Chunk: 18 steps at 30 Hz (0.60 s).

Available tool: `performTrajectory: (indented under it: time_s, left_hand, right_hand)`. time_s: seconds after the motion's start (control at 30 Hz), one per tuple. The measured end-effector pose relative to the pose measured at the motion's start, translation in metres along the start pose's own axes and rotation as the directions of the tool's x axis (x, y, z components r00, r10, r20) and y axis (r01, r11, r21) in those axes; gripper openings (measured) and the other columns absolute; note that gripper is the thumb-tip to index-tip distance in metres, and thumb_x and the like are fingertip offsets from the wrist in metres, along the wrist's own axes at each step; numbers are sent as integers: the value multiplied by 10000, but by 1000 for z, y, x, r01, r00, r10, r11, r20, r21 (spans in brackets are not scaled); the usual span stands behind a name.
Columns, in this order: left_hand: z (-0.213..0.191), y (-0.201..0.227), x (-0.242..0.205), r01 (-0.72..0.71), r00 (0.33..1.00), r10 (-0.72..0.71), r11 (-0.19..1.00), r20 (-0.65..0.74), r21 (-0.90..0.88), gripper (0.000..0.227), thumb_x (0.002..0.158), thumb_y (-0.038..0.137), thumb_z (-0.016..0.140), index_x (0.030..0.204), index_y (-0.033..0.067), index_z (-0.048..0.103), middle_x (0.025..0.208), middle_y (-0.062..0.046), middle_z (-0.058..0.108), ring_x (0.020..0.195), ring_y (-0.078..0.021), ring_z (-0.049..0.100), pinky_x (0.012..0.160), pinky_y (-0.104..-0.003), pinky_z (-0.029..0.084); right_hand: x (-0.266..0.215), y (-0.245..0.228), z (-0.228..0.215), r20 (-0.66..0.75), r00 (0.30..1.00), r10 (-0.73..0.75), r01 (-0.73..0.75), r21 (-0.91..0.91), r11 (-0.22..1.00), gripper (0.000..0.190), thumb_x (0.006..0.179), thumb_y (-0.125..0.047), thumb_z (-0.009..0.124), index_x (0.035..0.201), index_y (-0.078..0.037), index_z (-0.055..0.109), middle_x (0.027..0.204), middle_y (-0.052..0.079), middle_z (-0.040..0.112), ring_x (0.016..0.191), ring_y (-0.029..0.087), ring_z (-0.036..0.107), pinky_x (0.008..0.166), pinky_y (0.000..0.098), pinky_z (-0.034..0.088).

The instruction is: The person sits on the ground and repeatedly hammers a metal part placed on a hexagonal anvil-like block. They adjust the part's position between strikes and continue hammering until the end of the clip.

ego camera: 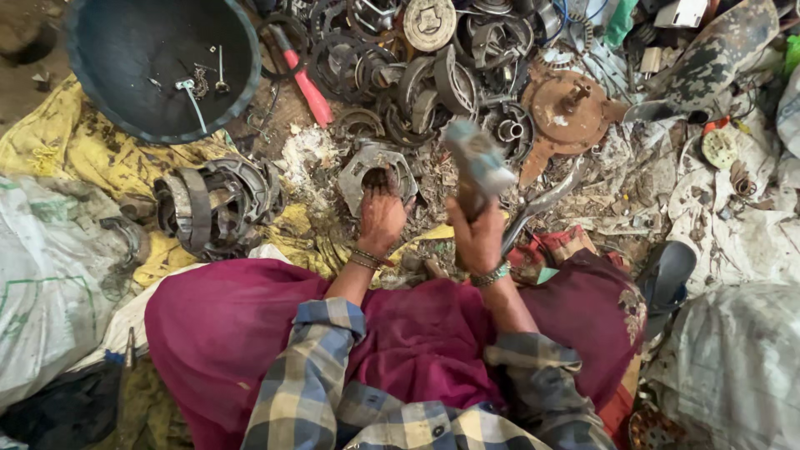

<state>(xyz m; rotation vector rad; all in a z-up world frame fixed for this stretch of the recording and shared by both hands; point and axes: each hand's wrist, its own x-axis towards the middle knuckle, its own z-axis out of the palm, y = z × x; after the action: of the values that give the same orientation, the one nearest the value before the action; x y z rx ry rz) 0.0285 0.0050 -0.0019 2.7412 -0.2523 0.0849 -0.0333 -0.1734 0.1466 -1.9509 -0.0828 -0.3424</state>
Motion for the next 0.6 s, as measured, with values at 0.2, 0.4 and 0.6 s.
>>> performTrajectory:
  time_s: [0.2,0.4,0.6]
  left_hand:
    - [-6,3,-5,24,995,-32,996,94,82,960,1011,576,514,1598,-107,182,1404,-305,573,1299,-396,557,1155,-455,352]
    - [-1,-1,-2,-6,984,-17,992,176,127,925,972,605,529,1516,-102,284,1405,-276,596,1307,-368,572,1151,-460,367]
    - [15,-6,-1,-13,998,18,997,-68,78,976,929,607,537,1515,-117,244,1404,-329,564,1304,-406,526,1126,-444,341]
  right_hand:
    - [-4,28,16,81,982,169,-153,-174,973,412,1011,-235,680,1281,-11,462,877,152,733,689,237,740,602,340,623]
    - [-11,43,30,135,969,206,-107,-525,845,550,971,-307,771,1328,-19,468,856,240,731,713,339,687,574,424,526]
    - [-16,15,-2,-64,998,23,-29,-96,995,185,1050,-254,737,999,-96,657,779,164,754,648,212,728,597,358,564]
